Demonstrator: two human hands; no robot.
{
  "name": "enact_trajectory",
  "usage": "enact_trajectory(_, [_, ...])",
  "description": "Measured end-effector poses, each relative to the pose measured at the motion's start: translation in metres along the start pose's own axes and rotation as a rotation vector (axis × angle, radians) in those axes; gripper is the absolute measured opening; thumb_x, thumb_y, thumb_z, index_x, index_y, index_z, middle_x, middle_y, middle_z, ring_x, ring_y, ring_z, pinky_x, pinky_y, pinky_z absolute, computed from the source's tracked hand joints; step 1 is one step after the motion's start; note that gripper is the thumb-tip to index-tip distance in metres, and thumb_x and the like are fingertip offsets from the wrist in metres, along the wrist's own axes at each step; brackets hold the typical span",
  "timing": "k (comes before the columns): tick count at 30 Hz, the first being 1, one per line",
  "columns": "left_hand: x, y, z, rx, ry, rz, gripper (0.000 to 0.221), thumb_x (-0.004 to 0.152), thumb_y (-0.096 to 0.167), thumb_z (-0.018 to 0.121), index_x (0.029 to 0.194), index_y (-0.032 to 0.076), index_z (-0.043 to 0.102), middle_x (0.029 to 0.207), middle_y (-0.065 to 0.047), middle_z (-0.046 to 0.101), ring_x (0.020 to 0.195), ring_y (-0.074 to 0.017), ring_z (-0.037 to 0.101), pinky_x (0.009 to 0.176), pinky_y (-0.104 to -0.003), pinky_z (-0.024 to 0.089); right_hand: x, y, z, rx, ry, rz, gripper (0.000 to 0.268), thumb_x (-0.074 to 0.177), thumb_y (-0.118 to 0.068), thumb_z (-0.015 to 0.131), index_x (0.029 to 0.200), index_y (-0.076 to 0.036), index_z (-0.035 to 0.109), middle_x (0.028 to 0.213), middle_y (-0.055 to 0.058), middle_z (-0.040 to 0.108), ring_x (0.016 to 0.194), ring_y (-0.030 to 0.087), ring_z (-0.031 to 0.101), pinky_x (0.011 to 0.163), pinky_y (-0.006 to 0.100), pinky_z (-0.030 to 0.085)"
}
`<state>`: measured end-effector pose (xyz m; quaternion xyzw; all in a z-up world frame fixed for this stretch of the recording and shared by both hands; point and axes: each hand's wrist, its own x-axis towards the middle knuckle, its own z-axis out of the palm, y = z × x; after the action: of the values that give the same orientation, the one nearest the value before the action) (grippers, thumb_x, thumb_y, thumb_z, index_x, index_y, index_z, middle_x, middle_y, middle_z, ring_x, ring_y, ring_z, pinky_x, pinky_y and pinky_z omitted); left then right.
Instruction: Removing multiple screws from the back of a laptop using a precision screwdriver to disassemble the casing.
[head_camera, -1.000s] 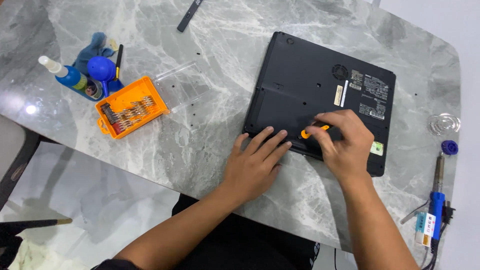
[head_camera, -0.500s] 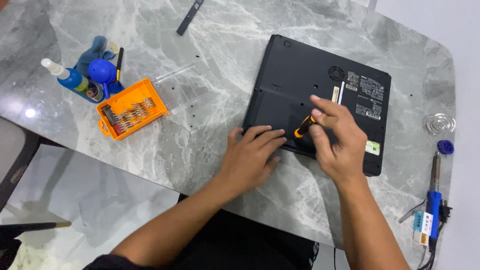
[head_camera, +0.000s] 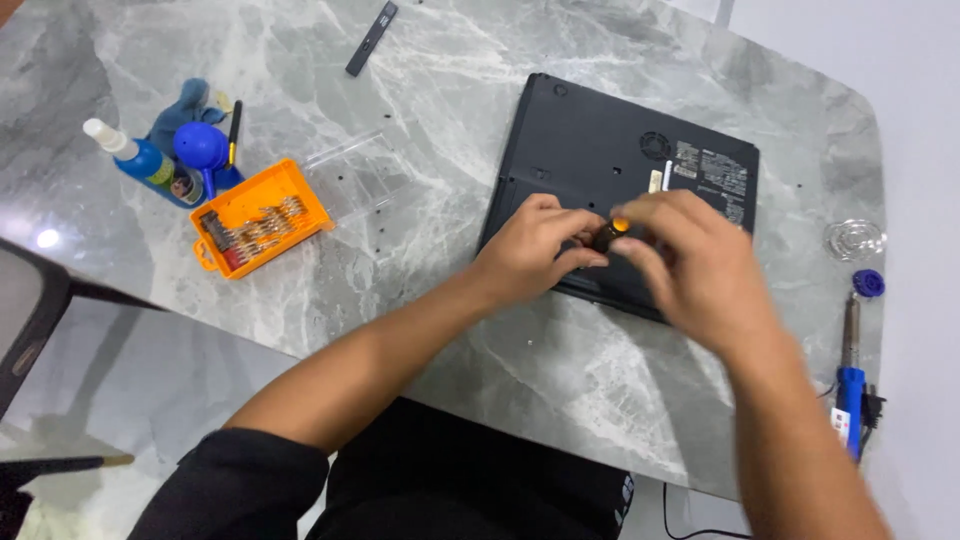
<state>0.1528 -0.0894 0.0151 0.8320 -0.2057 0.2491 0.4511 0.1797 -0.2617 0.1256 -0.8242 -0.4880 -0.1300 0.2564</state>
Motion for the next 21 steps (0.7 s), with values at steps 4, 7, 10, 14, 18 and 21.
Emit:
enact_trajectory(4, [0.001,-0.012,0.006,-0.037,-0.11,0.05,0.027,0.092,0.034,0.058,0.104,0.01,0.06,0.086,0.003,0.065,0.072,-0.015,0.056,0.09,-0.034,0.036,0.007,0.008,-0.009,-0.003,-0.281,0.001,0.016,0.088,0.001,0.06,0.103,-0.005,0.064,0.099,0.007,0.067,0.09,0.024,0.065,0.076,0.034,0.05])
enact_trajectory(7, [0.002,-0.007,0.002,-0.089,-0.243,-0.052,0.014,0.094,0.021,0.058,0.084,0.013,0.054,0.067,0.006,0.049,0.066,-0.0138,0.041,0.094,-0.033,0.034,0.006,0.01,-0.005,-0.168,-0.324,0.075,0.006,0.091,-0.009,0.061,0.095,-0.008,0.066,0.086,0.006,0.062,0.07,0.025,0.061,0.06,0.036,0.047])
enact_trajectory(10, [0.004,0.003,-0.013,-0.101,-0.276,-0.071,0.022,0.092,0.018,0.064,0.108,0.003,0.062,0.087,-0.015,0.07,0.09,-0.0264,0.067,0.098,-0.039,0.04,0.012,0.0,-0.003,-0.222,-0.268,0.09,0.005,0.084,-0.007,0.071,0.082,-0.005,0.067,0.07,0.008,0.062,0.059,0.025,0.064,0.05,0.031,0.049])
enact_trajectory(14, [0.012,0.006,-0.012,-0.146,-0.313,-0.108,0.03,0.088,0.023,0.069,0.11,0.003,0.062,0.088,-0.013,0.07,0.092,-0.0276,0.065,0.094,-0.042,0.044,0.013,0.001,0.001,-0.318,-0.311,0.187,0.009,0.087,-0.014,0.071,0.082,-0.007,0.068,0.064,0.006,0.06,0.057,0.023,0.064,0.047,0.03,0.049])
enact_trajectory(18, [0.017,0.003,-0.008,-0.142,-0.304,-0.053,0.018,0.089,0.02,0.067,0.096,0.004,0.062,0.08,-0.014,0.068,0.084,-0.0288,0.065,0.09,-0.041,0.046,0.014,0.007,0.002,-0.352,-0.339,0.232,0.016,0.089,-0.02,0.071,0.082,-0.006,0.066,0.06,0.007,0.059,0.055,0.023,0.064,0.045,0.03,0.049])
enact_trajectory(21, [0.013,-0.015,-0.004,-0.179,-0.313,-0.041,0.02,0.09,0.023,0.067,0.099,0.006,0.063,0.081,-0.011,0.07,0.084,-0.028,0.066,0.087,-0.04,0.047,0.03,-0.022,-0.02,-0.15,-0.417,0.262,0.014,0.082,-0.008,0.07,0.094,-0.002,0.069,0.071,0.015,0.066,0.069,0.033,0.069,0.056,0.038,0.055])
